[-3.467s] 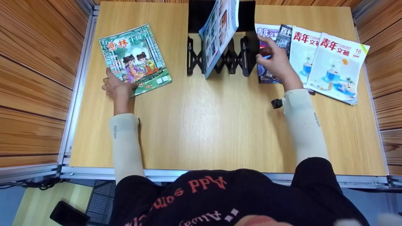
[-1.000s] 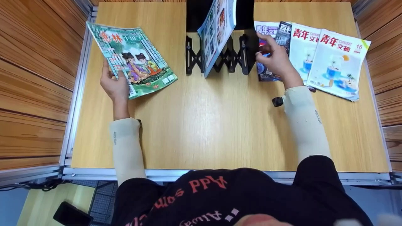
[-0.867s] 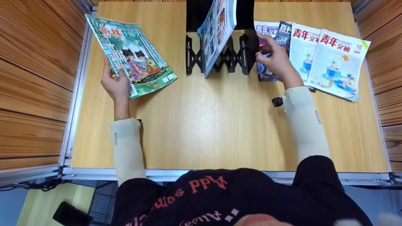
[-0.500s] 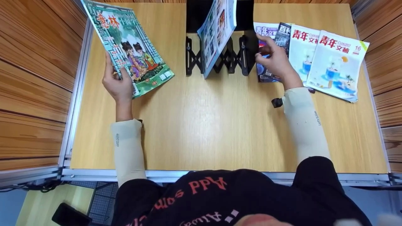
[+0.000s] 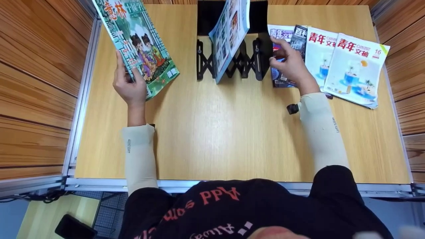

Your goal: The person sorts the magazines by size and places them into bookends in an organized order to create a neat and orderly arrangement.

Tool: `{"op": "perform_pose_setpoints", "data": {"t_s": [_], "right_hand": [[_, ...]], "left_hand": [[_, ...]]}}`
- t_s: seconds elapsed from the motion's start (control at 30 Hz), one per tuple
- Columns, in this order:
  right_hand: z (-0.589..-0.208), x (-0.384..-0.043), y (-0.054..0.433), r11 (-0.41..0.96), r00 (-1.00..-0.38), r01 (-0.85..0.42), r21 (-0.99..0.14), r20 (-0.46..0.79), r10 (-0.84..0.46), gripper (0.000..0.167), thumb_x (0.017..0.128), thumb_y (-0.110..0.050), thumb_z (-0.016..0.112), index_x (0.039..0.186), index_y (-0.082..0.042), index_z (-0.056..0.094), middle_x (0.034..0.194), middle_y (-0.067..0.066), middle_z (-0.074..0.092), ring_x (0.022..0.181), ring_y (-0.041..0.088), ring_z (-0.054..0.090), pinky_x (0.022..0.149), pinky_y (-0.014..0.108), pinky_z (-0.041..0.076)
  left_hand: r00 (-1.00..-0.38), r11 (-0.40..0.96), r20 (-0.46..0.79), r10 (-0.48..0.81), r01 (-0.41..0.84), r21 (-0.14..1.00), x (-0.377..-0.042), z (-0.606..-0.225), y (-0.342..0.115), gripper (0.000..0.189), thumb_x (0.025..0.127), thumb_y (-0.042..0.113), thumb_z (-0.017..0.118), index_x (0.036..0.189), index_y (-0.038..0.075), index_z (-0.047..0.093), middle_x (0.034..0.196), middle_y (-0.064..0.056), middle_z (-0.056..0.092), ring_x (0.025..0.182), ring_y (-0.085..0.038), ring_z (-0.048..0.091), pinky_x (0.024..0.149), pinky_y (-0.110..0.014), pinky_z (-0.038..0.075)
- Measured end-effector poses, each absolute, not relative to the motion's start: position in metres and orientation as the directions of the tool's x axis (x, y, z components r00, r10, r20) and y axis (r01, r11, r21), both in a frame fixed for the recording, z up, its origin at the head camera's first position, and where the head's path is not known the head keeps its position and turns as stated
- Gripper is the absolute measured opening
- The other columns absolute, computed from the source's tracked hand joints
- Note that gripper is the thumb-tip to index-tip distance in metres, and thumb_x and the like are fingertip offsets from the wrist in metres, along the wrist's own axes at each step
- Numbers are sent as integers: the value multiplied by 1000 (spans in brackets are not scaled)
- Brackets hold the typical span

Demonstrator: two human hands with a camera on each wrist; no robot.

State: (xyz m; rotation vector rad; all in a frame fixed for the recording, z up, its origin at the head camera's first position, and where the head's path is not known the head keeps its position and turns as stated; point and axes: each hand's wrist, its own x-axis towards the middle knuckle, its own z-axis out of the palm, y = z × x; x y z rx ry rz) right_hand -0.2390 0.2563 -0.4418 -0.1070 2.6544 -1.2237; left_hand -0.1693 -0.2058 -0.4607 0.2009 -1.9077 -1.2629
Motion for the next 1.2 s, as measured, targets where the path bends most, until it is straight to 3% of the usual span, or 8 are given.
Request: {"op": "perform_pose_setpoints", "data": {"t_s": [0.33,0.57,0.67,1.03,1.2], "right_hand": [[-442,-240,257,650,-971,11,-760,-162,-174,60,95,-32,57,142,-56,28,132,12,60,118,22,56,100,42,46],[-443,-239,256,652,-975,-34,-757,-119,-189,59,94,-29,57,142,-54,31,128,12,63,114,20,58,96,38,47],[-444,-238,255,660,-976,-63,-749,-93,-198,59,94,-27,56,141,-53,32,126,13,65,112,20,59,94,36,48],[-442,-238,255,650,-972,-25,-759,-133,-192,59,95,-30,56,142,-54,30,130,11,62,115,22,58,96,40,47],[-441,-239,255,640,-971,-8,-769,-147,-189,59,95,-30,56,142,-55,30,132,12,61,117,22,57,96,39,47]], "left_hand": [[-626,497,583,-519,334,801,-167,-450,-197,48,91,-1,55,137,-8,46,124,-13,65,104,-8,65,83,-27,55],[-591,474,593,-546,367,801,-163,-442,-191,47,90,-1,56,134,-11,47,120,-12,67,90,-10,68,70,-20,53],[-578,475,608,-545,385,791,-166,-447,-192,47,89,-2,56,133,-13,46,120,-14,66,90,-11,68,72,-23,55],[-523,489,676,-519,467,737,-171,-447,-186,46,90,1,56,132,-15,44,126,-19,62,110,-13,65,89,-32,54],[-485,497,703,-520,498,711,-175,-440,-180,46,89,0,57,129,-18,45,124,-22,62,110,-14,65,90,-33,53]]}}
